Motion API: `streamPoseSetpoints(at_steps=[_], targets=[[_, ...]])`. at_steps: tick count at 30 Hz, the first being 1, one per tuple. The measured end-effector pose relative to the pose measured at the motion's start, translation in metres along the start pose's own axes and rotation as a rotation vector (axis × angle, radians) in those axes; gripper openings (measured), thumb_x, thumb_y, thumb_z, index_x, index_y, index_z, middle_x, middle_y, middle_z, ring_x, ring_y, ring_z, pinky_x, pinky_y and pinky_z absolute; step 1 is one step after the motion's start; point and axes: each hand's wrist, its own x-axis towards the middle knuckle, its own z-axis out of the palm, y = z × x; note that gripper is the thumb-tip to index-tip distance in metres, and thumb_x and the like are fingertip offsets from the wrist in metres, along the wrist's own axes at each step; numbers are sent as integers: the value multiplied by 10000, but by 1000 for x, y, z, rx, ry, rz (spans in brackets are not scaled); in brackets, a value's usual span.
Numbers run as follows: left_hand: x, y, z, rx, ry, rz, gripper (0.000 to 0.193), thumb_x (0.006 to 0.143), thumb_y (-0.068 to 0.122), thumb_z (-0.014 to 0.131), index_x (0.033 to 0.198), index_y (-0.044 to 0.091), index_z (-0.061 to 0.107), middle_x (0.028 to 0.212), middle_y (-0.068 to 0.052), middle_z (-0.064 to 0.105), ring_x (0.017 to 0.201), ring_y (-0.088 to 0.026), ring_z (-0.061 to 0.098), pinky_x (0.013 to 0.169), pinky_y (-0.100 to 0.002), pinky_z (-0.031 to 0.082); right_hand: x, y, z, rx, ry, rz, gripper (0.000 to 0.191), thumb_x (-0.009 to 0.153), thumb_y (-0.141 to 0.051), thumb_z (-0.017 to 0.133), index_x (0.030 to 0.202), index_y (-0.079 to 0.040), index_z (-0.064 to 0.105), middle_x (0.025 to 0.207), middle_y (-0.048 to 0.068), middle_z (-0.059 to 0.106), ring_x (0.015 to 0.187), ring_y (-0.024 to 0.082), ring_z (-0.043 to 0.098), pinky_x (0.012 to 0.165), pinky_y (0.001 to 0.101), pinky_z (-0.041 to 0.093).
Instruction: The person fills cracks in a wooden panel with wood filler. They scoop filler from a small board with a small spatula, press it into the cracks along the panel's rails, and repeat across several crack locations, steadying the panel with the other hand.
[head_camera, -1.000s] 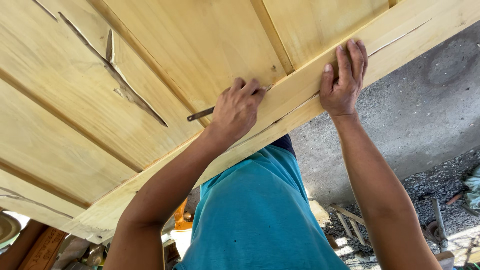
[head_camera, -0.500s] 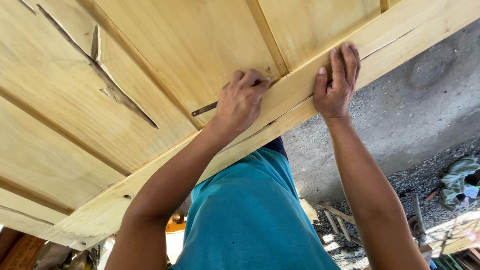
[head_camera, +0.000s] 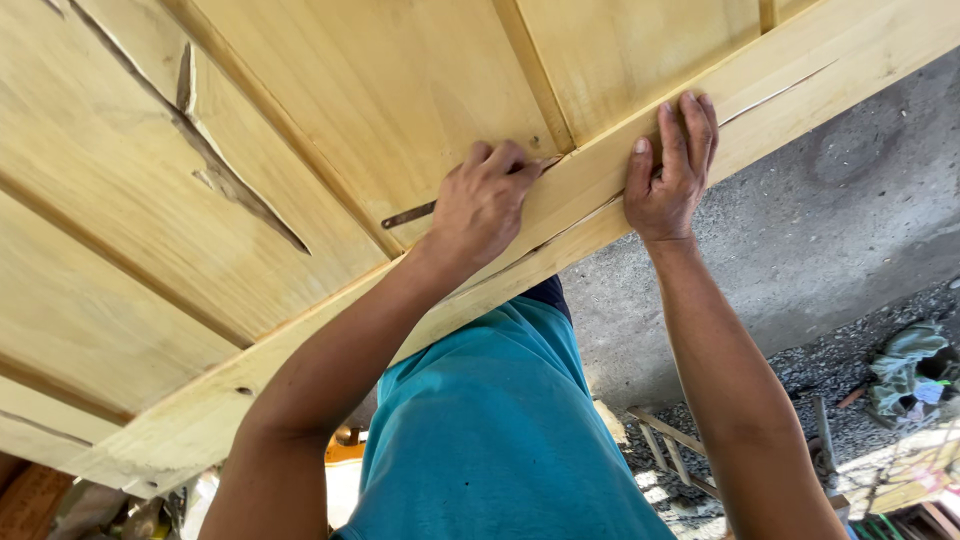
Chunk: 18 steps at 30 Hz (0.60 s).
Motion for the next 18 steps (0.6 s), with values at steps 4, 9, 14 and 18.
streamPoseSetpoints(at_steps=[4, 9, 14, 18], targets=[[-15, -12, 0, 27, -107, -10, 379, 835, 50, 646, 1202, 87, 731, 1074, -69, 617, 1004, -287, 576, 811, -423, 554, -1, 1, 1, 21, 2, -2, 436, 1126, -219, 543, 1474, 40, 583, 1575, 214, 467, 1539, 409, 359, 1321, 551, 321], [-63, -29, -33, 71, -71, -44, 341, 841, 25, 655, 1162, 95, 746, 1088, -35, 640, 998, -275, 595, 810, -409, 562, 3, -2, -6, 23, -11, -10, 434, 1113, -185, 572, 1470, 62, 584, 1574, 227, 456, 1532, 425, 358, 1304, 565, 320], [-116, -22, -66, -92, 210, -308, 315, 906, -10, 701, 1193, 106, 759, 1065, -48, 660, 970, -235, 653, 793, -342, 553, 2, -68, -24, 269, 20, -43, 327, 1101, -96, 599, 1390, 58, 593, 1379, 219, 578, 1300, 402, 561, 1133, 513, 483], [-134, 9, -44, -888, 544, -721, 227, 1012, 6, 655, 1227, 30, 725, 1077, -47, 656, 974, -142, 680, 873, -251, 565, -33, -181, -28, 797, -575, 12, 359, 1021, -141, 676, 1354, -29, 605, 1235, 169, 683, 1114, 282, 700, 961, 394, 587]])
